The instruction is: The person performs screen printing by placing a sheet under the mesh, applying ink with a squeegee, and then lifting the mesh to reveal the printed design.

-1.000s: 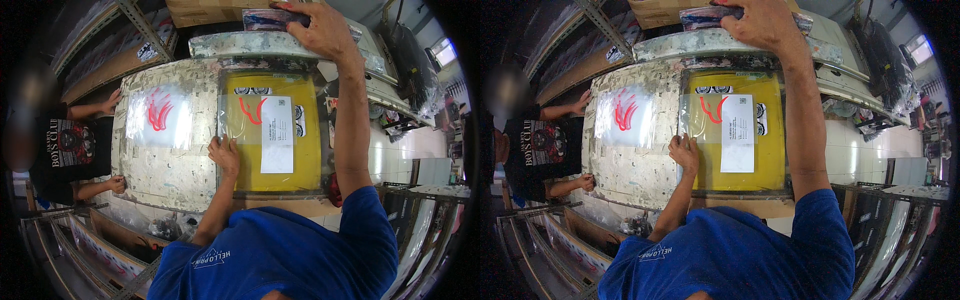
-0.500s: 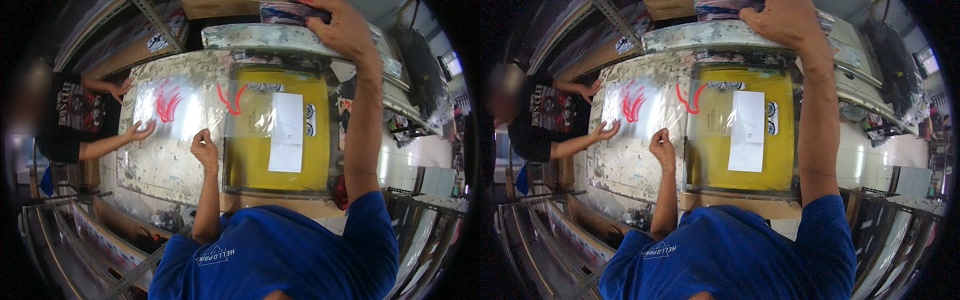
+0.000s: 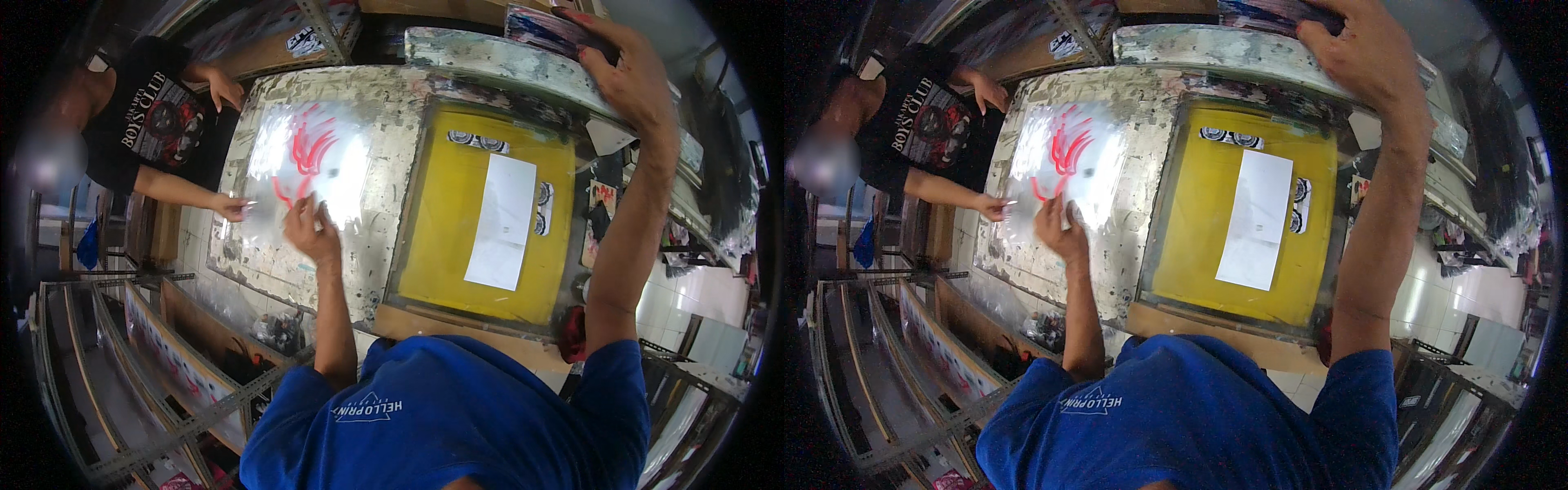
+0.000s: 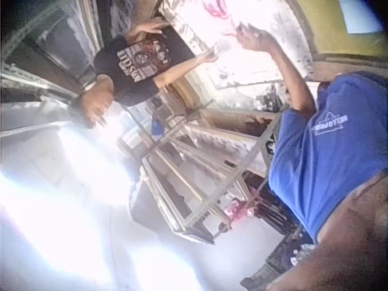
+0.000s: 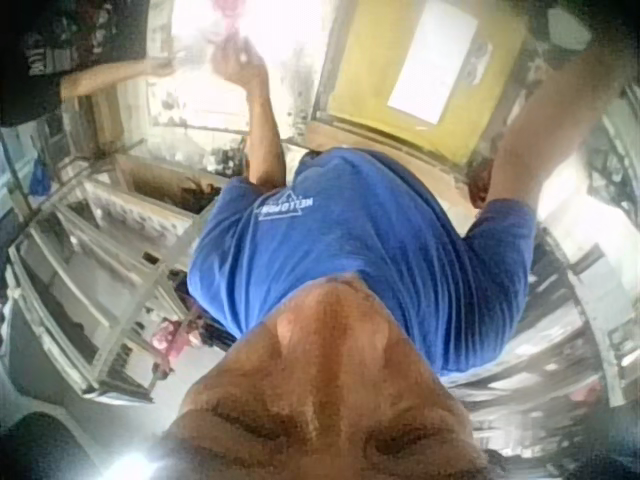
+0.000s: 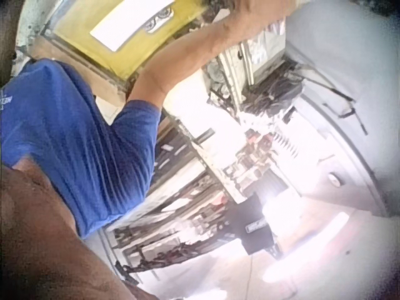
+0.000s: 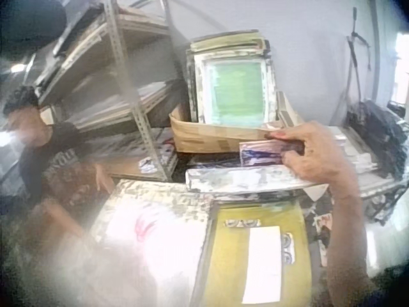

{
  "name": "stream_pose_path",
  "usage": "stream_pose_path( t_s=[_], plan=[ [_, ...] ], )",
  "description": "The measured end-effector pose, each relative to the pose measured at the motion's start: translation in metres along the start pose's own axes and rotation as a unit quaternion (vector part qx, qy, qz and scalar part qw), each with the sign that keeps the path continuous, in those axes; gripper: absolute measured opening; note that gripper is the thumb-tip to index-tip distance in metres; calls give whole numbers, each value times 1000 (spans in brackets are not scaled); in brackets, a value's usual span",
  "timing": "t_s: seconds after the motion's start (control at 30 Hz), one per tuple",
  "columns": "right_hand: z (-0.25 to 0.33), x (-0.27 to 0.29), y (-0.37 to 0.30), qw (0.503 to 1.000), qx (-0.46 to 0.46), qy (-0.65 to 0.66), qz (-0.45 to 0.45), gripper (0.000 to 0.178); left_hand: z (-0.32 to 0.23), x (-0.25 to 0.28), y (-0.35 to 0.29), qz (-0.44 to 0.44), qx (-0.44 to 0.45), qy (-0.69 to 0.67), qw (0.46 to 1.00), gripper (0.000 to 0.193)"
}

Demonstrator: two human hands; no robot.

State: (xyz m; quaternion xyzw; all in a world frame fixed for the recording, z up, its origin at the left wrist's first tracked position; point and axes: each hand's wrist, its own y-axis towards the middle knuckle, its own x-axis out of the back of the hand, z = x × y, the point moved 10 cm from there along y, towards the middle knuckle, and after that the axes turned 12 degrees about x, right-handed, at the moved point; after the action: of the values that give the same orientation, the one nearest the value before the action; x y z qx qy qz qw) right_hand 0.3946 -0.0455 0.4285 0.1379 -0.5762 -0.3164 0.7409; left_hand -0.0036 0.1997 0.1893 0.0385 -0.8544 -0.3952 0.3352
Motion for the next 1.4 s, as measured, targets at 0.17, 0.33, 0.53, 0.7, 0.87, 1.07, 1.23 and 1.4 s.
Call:
stream_pose_path(
  t_s=[0.17,0.33,0.53,0.7,0.87,1.07,1.23,1.4],
  plan=[
    [6,-2,6,999,12,-36,23,37,31,-88,-22,120,89,126,981,37],
    [6,3,4,997,35,-67,2,38,87,-109,-34,170,239,35,955,14],
    [-6,6,-2,993,8,-118,18,41,-24,-119,-35,348,105,-242,900,21],
    [53,15,7,994,-56,-96,-6,43,-94,-134,-113,473,-10,-10,881,61],
    [52,20,11,995,-93,-37,13,45,-148,-173,-171,494,-155,-2,856,68],
    [21,8,9,997,-60,-42,-3,48,-203,-200,-173,483,-188,-75,852,65],
    [28,10,9,996,-71,-49,15,50,-212,-209,-175,470,-187,-69,860,65],
    [49,14,6,994,-69,-78,11,50,-218,-208,-177,460,-182,-81,865,65]
  ],
)
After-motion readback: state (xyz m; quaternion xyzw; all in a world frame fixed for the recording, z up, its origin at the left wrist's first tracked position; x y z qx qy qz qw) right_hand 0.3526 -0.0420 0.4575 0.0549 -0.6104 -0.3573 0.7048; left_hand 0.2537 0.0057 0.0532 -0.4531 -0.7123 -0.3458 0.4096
